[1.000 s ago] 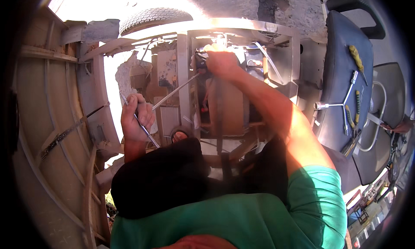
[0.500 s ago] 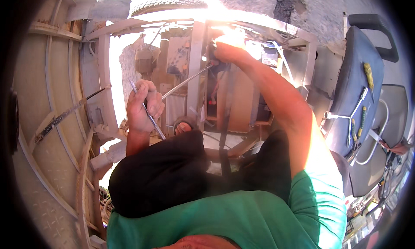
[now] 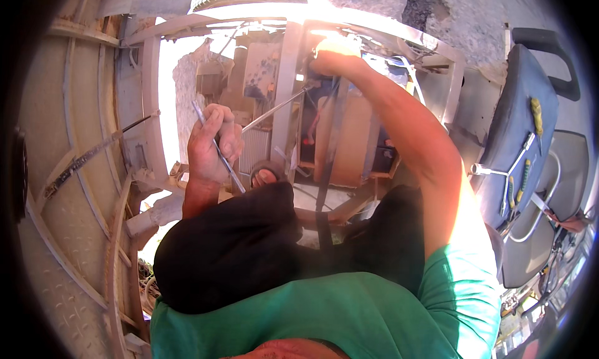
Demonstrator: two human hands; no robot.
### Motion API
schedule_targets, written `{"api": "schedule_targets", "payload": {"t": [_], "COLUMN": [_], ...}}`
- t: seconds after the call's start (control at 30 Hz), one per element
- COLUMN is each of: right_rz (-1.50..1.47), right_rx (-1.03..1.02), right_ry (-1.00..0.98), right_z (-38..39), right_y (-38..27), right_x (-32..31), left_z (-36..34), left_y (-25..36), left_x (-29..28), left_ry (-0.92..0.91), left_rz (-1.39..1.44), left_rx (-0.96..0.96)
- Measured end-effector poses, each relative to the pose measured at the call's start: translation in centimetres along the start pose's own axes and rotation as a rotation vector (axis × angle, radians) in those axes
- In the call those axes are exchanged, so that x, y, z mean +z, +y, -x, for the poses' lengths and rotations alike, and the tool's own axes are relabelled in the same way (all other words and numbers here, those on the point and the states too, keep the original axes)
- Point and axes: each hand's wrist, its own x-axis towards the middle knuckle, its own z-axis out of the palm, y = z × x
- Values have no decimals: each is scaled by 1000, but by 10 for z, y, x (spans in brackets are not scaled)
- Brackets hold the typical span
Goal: The person works on the internal components of a motorized tricycle using a cross wrench and pliers.
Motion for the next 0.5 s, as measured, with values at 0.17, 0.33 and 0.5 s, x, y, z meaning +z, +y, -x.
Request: {"api": "schedule_targets", "payload": {"t": [0.17,0.33,0.5], "right_rz": [-187,-122,-26], "right_rx": [-77,-122,-40], "right_ry": [179,135,13], "right_z": [17,4,-19], "right_y": [-3,-3,13], "right_x": [6,8,25], "left_z": [-3,-2,-6], "left_y": [-2,4,3], "left_x": [0,3,1], "left_ry": [18,48,37], "left_rz": [22,18,46], "left_rx": [-6,-8,-22]}}
